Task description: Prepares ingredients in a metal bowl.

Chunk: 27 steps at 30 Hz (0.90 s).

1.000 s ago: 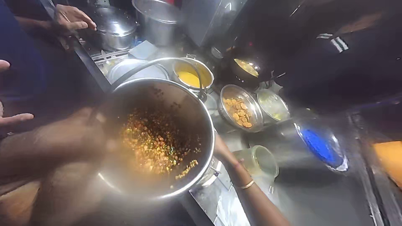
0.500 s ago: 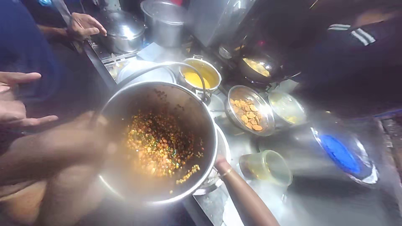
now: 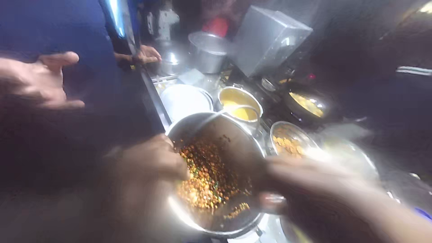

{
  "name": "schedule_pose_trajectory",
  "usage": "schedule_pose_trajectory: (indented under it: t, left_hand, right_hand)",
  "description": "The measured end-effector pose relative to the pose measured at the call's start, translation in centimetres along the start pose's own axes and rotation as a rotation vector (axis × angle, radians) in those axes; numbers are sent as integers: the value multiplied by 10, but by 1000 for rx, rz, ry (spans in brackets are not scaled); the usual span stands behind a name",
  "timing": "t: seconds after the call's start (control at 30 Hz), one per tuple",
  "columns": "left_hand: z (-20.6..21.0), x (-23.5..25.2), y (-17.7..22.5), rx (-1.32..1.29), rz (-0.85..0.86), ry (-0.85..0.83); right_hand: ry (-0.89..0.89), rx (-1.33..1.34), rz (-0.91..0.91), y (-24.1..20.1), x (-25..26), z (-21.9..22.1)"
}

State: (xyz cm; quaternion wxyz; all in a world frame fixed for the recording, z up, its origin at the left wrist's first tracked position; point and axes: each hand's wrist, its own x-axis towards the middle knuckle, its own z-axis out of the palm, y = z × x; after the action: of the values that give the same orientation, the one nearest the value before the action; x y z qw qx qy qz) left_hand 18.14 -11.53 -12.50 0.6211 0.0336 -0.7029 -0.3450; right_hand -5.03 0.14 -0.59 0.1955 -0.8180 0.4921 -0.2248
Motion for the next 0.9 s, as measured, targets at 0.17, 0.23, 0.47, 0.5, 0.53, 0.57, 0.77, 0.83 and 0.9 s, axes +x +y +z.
schedule_pose_trajectory:
  t: [0.17,0.23,0.47,0.5,0.53,0.57,0.77,0.83,0.9]
  left_hand:
    - [-1,-2,1,2,-17,17]
    - [-2,-2,0,8,-11,7]
    - [-1,0,-1,-1,17,-31]
    - [0,0,-2,1,19,-26]
    - [1,0,-2,4,19,-20]
    - [2,0,-2,5,19,-12]
    - [5,1,-1,-16,6,8]
    - [4,1,0,-14,4,5]
    - [2,-1,1,-2,-8,2]
  right_hand:
    - [-795,-255,145,8,82,55]
    - [-989,-260,218,13,93,72]
    - [-1076,-294,331,2,91,66]
    - [-1026,-339,389,-2,93,63]
    - [-932,-366,415,-2,91,60]
    - [-819,-368,420,1,88,57]
    - [71,-221,27,20,46,32]
    - [246,-58,5,15,17,7]
    - [417,166,15,28,-27,-9]
